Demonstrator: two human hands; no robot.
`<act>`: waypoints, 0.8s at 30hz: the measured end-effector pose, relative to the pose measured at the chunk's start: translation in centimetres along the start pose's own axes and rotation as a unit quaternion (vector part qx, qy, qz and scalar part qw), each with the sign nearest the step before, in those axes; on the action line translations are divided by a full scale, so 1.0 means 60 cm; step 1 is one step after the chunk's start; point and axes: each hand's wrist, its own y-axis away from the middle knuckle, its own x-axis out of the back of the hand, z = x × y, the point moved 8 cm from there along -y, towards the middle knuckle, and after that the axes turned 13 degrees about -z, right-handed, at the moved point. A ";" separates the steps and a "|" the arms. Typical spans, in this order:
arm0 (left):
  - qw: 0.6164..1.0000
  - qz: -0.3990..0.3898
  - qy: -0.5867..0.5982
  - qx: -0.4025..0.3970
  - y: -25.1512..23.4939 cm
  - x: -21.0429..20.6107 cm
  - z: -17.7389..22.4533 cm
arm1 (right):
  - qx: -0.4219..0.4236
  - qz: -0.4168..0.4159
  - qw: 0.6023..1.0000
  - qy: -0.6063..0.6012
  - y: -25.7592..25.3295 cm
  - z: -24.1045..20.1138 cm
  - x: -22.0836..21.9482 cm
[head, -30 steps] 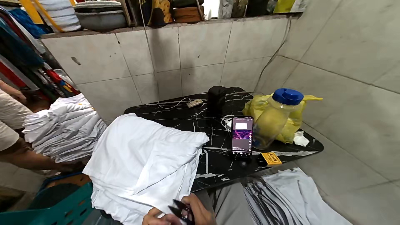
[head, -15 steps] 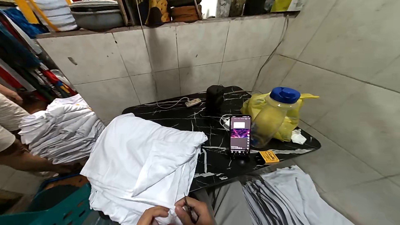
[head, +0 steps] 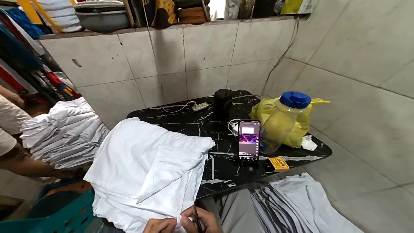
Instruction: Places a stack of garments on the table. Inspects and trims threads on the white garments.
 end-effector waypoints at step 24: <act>0.997 -0.058 -0.041 -0.031 0.010 -0.019 0.024 | 0.055 -0.006 0.862 0.504 0.013 -0.065 -0.005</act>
